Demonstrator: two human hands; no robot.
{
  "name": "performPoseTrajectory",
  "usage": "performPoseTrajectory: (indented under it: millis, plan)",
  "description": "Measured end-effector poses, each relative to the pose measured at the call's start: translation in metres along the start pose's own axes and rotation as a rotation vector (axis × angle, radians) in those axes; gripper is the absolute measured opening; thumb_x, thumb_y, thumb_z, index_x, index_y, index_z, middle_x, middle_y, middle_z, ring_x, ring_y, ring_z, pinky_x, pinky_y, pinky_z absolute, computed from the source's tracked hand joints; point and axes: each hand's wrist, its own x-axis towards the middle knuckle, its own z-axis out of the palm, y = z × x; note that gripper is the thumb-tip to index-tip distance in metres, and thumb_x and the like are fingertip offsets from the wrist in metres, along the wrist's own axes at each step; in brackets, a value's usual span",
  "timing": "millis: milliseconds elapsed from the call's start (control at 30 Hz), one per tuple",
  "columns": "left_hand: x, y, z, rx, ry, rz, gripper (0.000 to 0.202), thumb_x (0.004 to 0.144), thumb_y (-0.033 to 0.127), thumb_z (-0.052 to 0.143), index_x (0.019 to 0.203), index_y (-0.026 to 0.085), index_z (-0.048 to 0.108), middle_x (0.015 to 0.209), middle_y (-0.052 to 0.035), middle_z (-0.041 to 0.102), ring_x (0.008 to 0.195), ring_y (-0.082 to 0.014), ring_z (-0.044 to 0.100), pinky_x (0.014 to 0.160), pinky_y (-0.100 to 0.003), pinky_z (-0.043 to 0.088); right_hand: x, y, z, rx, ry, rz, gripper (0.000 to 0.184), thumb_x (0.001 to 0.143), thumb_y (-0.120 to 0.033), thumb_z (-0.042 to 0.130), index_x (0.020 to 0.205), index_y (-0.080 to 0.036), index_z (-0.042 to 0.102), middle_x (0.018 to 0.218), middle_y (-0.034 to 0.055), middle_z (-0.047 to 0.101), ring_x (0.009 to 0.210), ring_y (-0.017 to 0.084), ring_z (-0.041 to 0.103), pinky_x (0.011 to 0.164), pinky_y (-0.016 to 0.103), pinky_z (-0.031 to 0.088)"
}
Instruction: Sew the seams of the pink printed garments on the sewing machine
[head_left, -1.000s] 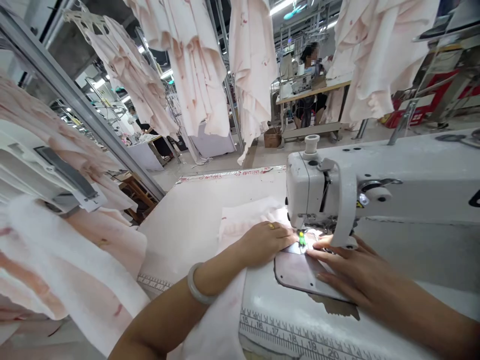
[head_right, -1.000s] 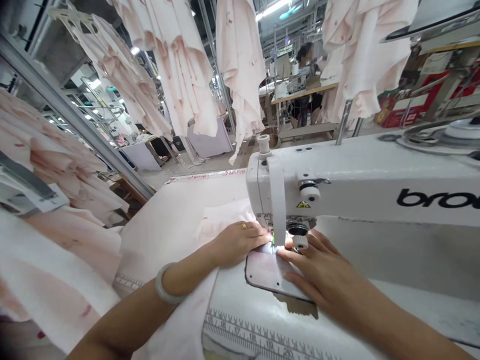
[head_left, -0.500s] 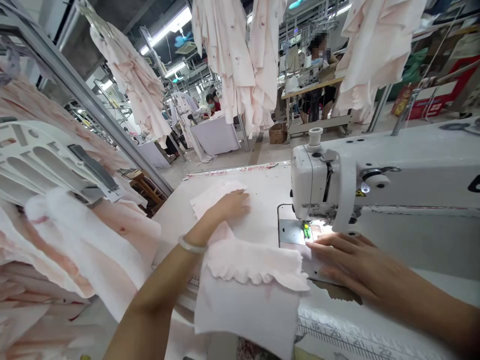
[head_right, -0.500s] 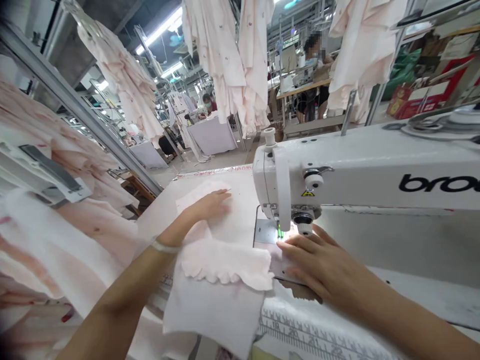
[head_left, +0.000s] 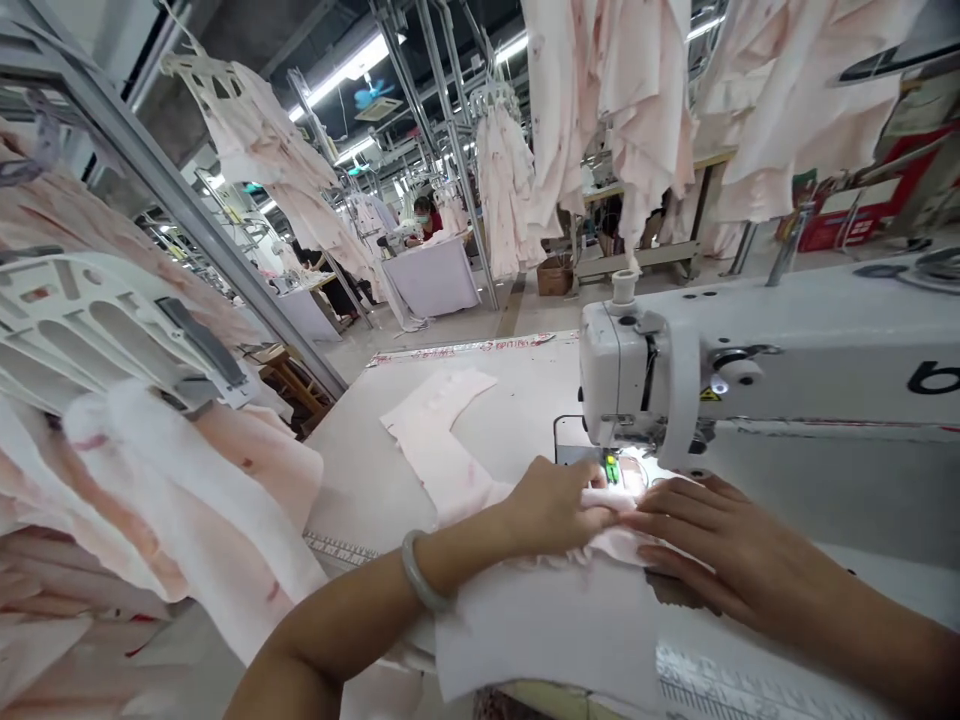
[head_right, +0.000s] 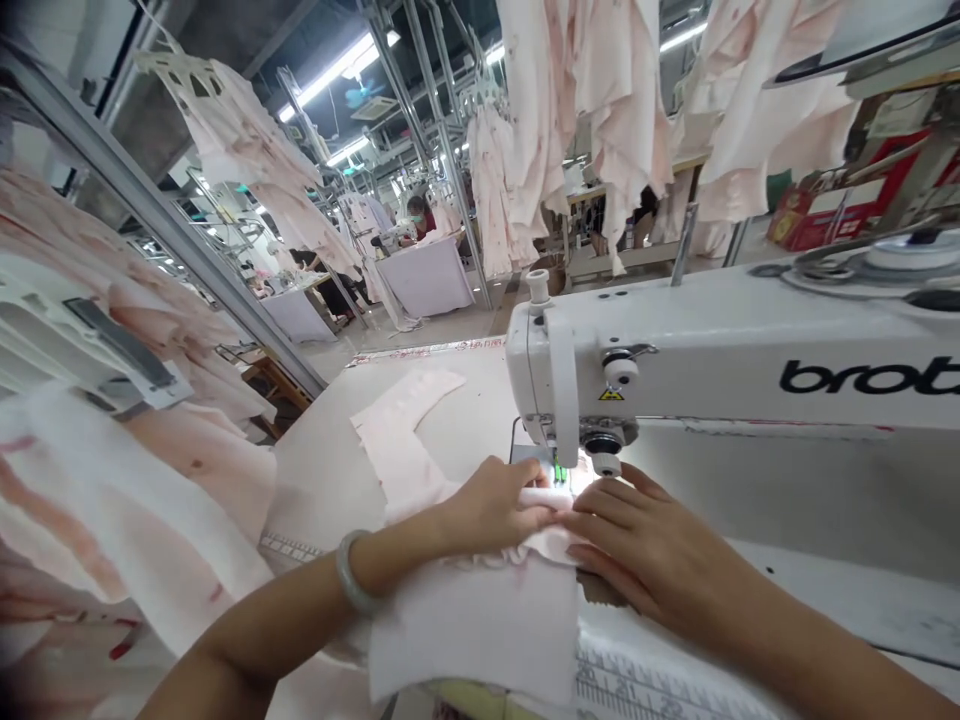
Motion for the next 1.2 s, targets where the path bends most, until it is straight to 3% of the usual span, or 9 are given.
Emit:
performPoseTrajectory:
  millis: [100,167,267,367,433,567,700,1033,1200]
  plan:
    - [0.007,-0.001,-0.001,-0.051,0.014,-0.063,0.041,0.102,0.057,0.061,0.128,0.025,0.064,0.086,-0.0004,0.07,0.09,-0.0267,0.071,0.078,-0.034,0.055,0.005,-0.003,-0.003,0.0,-0.056,-0.012,0.021,0.114,-0.031,0.053,0.121,-0.028,0.072,0.114,0.0021,0.079,0.104,0.022,0.073,0.092,0.04,0.049]
    - [0.008,-0.006,0.001,-0.02,0.107,0.003,0.036,0.106,0.048,0.06,0.132,0.023,0.063,0.097,-0.0032,0.074,0.095,-0.0264,0.072,0.088,-0.038,0.058,0.005,-0.004,-0.003,0.042,-0.106,0.015,0.02,0.114,-0.03,0.052,0.117,-0.028,0.071,0.116,0.0016,0.078,0.106,0.022,0.072,0.096,0.041,0.049]
    - [0.001,-0.017,0.008,0.176,0.307,0.283,0.027,0.104,0.029,0.064,0.129,0.018,0.066,0.124,-0.0124,0.074,0.119,-0.0288,0.069,0.105,-0.045,0.055,0.003,-0.007,-0.004,0.126,-0.165,0.062,0.021,0.115,-0.032,0.051,0.117,-0.028,0.072,0.114,0.0014,0.077,0.104,0.021,0.071,0.1,0.041,0.048]
    - [-0.009,-0.029,0.015,0.365,0.291,0.608,0.024,0.108,0.019,0.055,0.126,0.016,0.07,0.135,-0.0132,0.074,0.13,-0.0262,0.066,0.112,-0.042,0.051,0.002,-0.009,-0.004,0.141,-0.159,0.077,0.021,0.114,-0.033,0.053,0.116,-0.03,0.073,0.113,0.0014,0.078,0.103,0.022,0.072,0.1,0.042,0.049]
    - [-0.011,-0.035,0.02,0.443,0.258,0.704,0.029,0.111,0.017,0.049,0.131,0.014,0.07,0.14,-0.0121,0.074,0.133,-0.024,0.066,0.113,-0.039,0.05,0.001,-0.007,-0.003,0.101,-0.13,0.077,0.022,0.114,-0.033,0.053,0.116,-0.03,0.074,0.113,0.0013,0.079,0.102,0.022,0.073,0.099,0.042,0.05]
    - [-0.005,-0.039,0.025,0.485,0.262,0.697,0.035,0.112,0.017,0.047,0.14,0.012,0.068,0.147,-0.0117,0.072,0.139,-0.0229,0.065,0.115,-0.036,0.05,-0.002,0.001,0.004,-0.063,-0.049,0.071,0.026,0.114,-0.034,0.051,0.127,-0.027,0.071,0.124,0.0048,0.08,0.105,0.023,0.077,0.099,0.044,0.05]
    - [0.004,-0.037,0.025,0.529,0.266,0.677,0.034,0.111,0.016,0.049,0.138,0.013,0.069,0.144,-0.0105,0.074,0.136,-0.0227,0.067,0.116,-0.036,0.05,-0.005,0.007,0.009,-0.164,-0.07,0.076,0.028,0.115,-0.034,0.049,0.129,-0.027,0.072,0.132,0.0046,0.079,0.107,0.024,0.078,0.108,0.047,0.046]
    - [0.005,-0.04,0.031,0.504,0.309,0.618,0.032,0.106,0.016,0.056,0.136,0.012,0.068,0.137,-0.0118,0.077,0.133,-0.0234,0.069,0.117,-0.037,0.049,-0.005,0.009,0.009,-0.185,-0.037,0.086,0.033,0.117,-0.035,0.046,0.142,-0.028,0.067,0.133,0.0009,0.079,0.108,0.022,0.079,0.118,0.047,0.035]
    - [0.006,-0.039,0.032,0.467,0.3,0.597,0.033,0.107,0.017,0.054,0.137,0.014,0.067,0.137,-0.0122,0.077,0.135,-0.0236,0.068,0.119,-0.038,0.049,-0.006,0.011,0.009,-0.173,-0.032,0.087,0.033,0.118,-0.034,0.046,0.146,-0.03,0.063,0.132,-0.0013,0.08,0.107,0.021,0.08,0.117,0.045,0.038]
